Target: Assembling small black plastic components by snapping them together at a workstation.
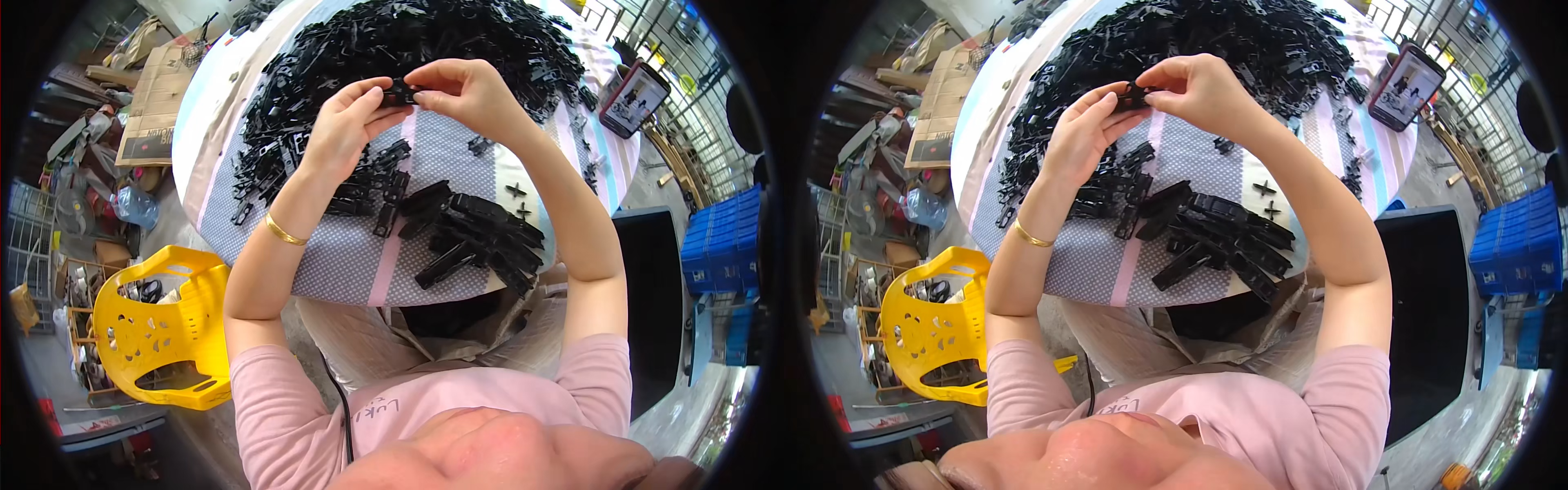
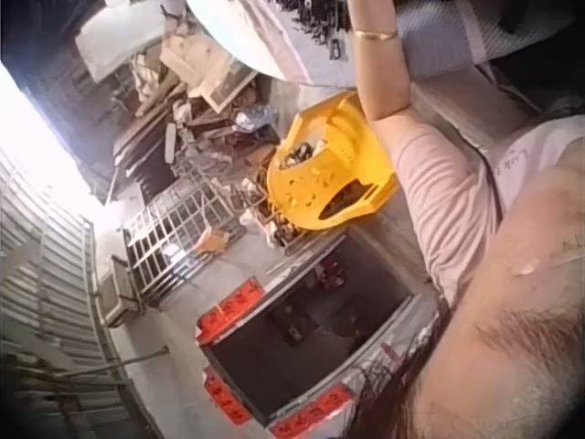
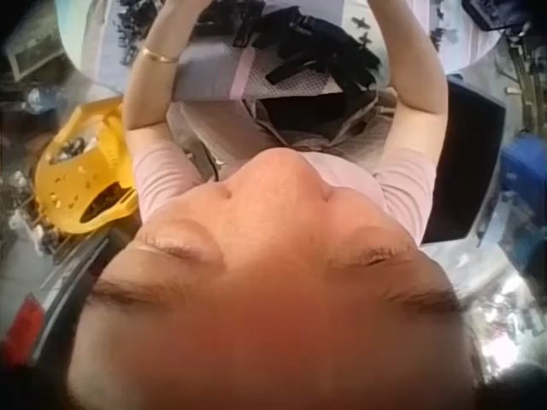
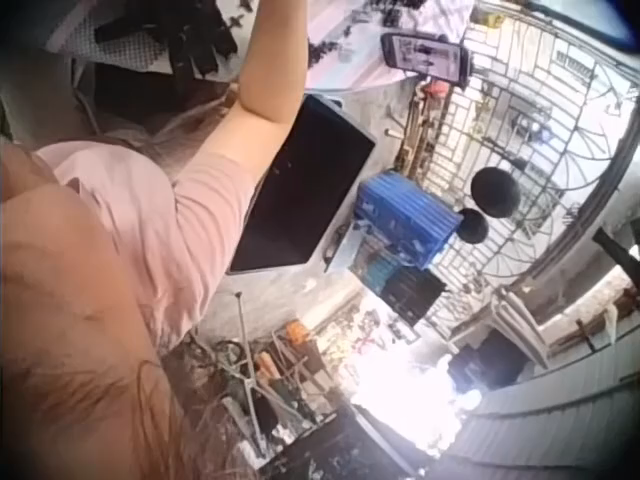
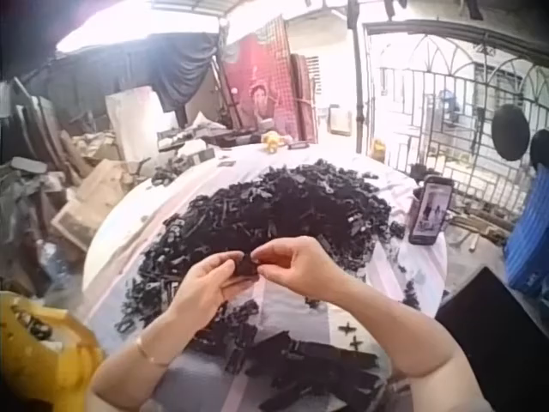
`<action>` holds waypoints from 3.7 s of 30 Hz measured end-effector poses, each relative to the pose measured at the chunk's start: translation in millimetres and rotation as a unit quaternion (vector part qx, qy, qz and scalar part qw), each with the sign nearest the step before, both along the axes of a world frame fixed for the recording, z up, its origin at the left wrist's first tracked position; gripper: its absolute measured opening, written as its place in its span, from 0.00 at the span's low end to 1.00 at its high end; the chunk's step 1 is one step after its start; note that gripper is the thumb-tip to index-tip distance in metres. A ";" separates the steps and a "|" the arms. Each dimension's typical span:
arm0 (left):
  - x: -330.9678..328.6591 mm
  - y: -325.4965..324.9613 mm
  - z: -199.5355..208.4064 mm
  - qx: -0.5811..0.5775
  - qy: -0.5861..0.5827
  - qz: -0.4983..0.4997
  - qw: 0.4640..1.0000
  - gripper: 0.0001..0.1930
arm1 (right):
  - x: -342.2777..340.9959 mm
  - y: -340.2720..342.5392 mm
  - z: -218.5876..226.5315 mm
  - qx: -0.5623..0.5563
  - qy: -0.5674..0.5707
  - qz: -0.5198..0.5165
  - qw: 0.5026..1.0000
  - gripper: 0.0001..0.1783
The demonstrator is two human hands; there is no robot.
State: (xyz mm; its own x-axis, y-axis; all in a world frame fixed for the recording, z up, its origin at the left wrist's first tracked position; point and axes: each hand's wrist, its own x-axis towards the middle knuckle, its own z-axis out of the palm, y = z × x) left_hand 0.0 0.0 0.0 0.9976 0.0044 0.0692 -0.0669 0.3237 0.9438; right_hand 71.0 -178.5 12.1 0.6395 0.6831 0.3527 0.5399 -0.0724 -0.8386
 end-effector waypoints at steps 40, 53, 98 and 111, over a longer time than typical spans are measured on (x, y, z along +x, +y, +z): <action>-8.9 0.2 2.9 -0.075 0.014 -0.014 0.997 0.13 | -19.5 17.9 -5.3 -0.020 -0.322 -0.157 0.934 0.13; -8.5 6.5 6.8 -0.070 -0.049 -0.073 0.994 0.17 | -10.7 20.5 -5.5 0.082 -0.425 -0.084 0.898 0.21; -10.3 2.9 12.4 0.050 -0.135 0.006 0.990 0.19 | -2.2 2.3 8.4 0.036 0.032 0.026 0.998 0.16; -49.1 -33.8 30.1 0.352 -0.170 -0.187 0.901 0.13 | 26.3 -12.3 -6.7 -0.154 -0.122 0.025 0.980 0.21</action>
